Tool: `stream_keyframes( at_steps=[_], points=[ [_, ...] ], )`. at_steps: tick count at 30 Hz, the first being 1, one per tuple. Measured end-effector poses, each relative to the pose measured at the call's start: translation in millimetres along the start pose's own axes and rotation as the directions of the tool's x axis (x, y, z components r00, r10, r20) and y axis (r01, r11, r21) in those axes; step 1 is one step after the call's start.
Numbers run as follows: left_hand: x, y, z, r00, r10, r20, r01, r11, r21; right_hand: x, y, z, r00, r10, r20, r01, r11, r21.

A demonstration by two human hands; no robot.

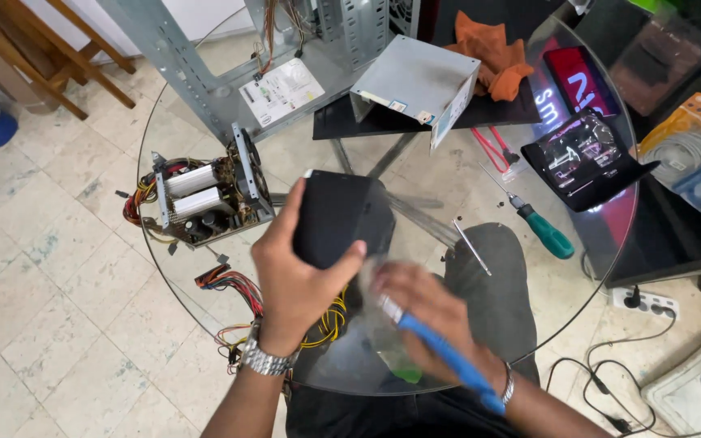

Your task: Cleaning the exterior and fan of a computer power supply unit using a brush on a repair bench.

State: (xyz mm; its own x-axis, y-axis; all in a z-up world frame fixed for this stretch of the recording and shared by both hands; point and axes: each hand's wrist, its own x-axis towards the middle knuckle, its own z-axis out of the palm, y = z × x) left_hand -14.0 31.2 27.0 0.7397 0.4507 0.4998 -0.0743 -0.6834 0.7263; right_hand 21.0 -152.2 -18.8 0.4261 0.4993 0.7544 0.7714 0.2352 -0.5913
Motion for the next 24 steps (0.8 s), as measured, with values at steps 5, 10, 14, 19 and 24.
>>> stream_keyframes(
  at_steps=[5,10,14,19,24],
  points=[
    [-35,3,-7,0.982,-0.096,-0.160,0.060,0.974,-0.216,1,6,-6,1.000,-0.001,-0.022,-0.003,0.986,-0.168],
    [-69,-13,10,0.923,-0.194,-0.331,0.051,0.917,-0.395,23,-20,0,0.992,-0.075,0.106,0.076,0.997,0.000],
    [-93,-22,23,0.860,-0.200,-0.470,0.028,0.937,-0.347,19,-31,17,0.991,0.043,-0.125,-0.063,0.985,-0.161],
    [-102,-30,23,0.781,-0.324,-0.534,0.058,0.889,-0.454,12,-11,17,0.988,0.102,-0.113,-0.130,0.953,-0.273],
    [-93,-27,24,0.720,-0.459,-0.520,0.121,0.821,-0.558,3,-18,21,0.998,0.052,-0.047,-0.057,0.991,-0.123]
  ],
)
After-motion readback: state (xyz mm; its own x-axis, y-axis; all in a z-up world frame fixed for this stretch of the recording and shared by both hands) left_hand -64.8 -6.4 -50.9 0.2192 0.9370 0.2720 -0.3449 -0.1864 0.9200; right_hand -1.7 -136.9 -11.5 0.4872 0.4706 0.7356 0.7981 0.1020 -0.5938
